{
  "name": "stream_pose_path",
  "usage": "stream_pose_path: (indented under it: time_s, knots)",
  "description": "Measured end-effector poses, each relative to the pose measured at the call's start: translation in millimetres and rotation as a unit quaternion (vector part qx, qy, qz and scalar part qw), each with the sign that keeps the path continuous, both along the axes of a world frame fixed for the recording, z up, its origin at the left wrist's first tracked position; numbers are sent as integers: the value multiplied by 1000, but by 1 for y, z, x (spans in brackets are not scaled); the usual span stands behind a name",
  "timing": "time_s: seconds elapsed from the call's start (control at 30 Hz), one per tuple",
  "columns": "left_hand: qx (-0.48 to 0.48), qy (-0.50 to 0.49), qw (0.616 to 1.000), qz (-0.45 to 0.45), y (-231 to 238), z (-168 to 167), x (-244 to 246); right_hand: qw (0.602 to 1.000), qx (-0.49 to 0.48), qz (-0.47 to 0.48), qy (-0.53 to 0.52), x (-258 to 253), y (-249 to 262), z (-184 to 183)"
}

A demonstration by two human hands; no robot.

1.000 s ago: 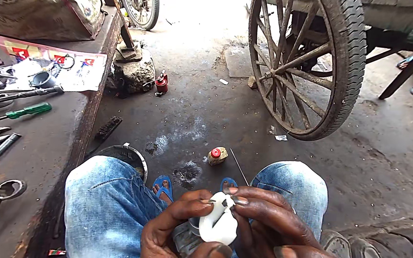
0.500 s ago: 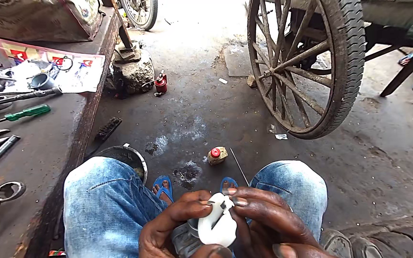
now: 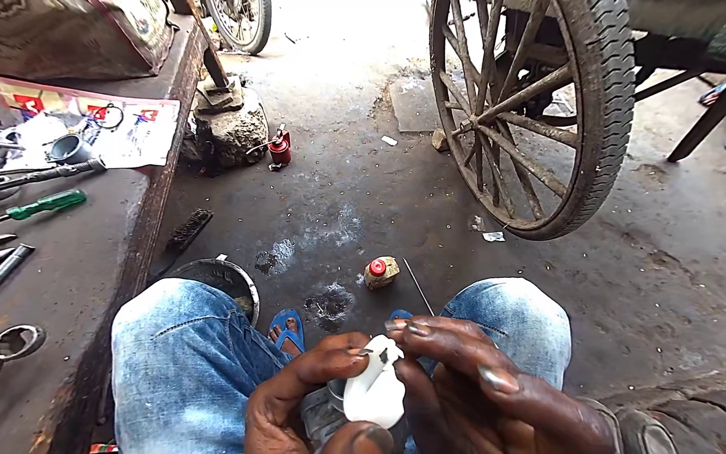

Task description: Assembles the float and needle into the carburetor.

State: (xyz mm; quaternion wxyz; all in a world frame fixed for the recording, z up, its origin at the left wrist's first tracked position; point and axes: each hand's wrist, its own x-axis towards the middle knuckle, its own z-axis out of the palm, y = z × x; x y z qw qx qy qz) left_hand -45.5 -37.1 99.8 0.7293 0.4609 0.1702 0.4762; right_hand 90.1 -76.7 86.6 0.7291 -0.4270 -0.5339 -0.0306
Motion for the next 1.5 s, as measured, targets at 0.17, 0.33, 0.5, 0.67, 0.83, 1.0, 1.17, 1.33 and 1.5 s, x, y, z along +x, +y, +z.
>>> stream_pose_path:
  time_s: [0.17,0.33,0.5,0.67,0.83,1.0,1.17,1.33,1.5]
  knots:
    - [-13,-10,1000,9,-1,-1,1,999,-18,-3,32,-8,-1,-1]
    - [-33,-23,999,15,-1,-1,2,1000,6,-18,19,-12,1,-4]
    - [-79,-66,995,11,-3,-5,4,1000,2,-11,-15,-7,-2,-2]
    - [-122,-103,987,-26,-1,-8,2,985,-20,40,167,-11,-5,6]
    - [-153,-119,980,-43,6,-17,-1,936,-3,153,318,-8,-4,6]
    - [-162,-119,979,-14,9,-13,-4,912,-31,205,353,-9,-4,8]
    - [-202,-144,969,-2,11,-16,-5,898,-54,247,359,-6,-4,6]
    - [-219,-142,965,11,20,-27,-5,903,-65,247,346,-5,-2,4]
    - [-257,-93,961,46,33,-43,-5,891,-78,279,350,0,-4,7]
